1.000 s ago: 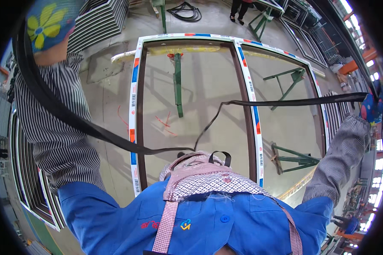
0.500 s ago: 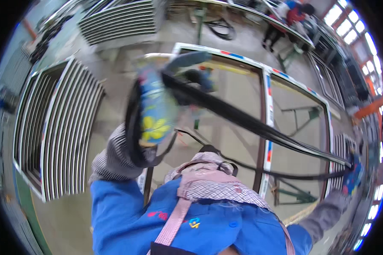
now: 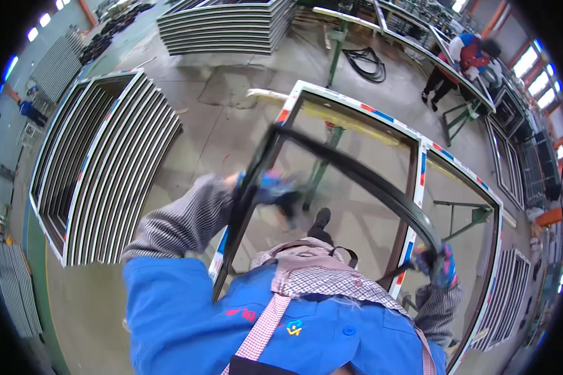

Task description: Installing a rubber gasket or seal into the groove of a metal window or door frame on an industrial floor.

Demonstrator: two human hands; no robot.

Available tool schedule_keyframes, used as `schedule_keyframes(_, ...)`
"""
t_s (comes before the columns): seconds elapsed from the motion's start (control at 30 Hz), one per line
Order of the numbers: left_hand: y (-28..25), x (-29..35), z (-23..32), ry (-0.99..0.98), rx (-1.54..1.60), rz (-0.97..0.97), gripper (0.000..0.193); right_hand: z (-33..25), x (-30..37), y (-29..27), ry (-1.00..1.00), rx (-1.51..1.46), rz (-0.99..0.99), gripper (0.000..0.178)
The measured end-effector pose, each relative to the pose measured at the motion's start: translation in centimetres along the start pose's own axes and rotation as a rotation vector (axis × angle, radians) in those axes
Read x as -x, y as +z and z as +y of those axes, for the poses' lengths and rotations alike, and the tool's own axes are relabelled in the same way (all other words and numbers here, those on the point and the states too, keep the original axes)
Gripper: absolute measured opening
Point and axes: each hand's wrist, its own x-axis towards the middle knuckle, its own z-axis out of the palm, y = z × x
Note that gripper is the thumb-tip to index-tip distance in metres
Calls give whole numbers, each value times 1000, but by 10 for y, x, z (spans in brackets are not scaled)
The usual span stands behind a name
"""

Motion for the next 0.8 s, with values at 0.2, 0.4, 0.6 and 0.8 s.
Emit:
schedule_keyframes(0.2, -94, 41, 1, 78, -1463, 269, 55, 48, -73, -122, 295, 623, 560, 29)
schedule_keyframes(0.4, -3, -52, -25, 192, -810, 163, 67, 63, -174, -152, 516, 385, 39, 33)
schedule_keyframes(0.6, 19, -151, 41, 814, -1003, 1029, 35, 103, -254, -220, 168, 1070, 140, 30)
schedule_keyframes(0.8, -25, -205, 127, 914, -936, 1163, 34, 124, -328, -241, 97, 1380, 253, 33)
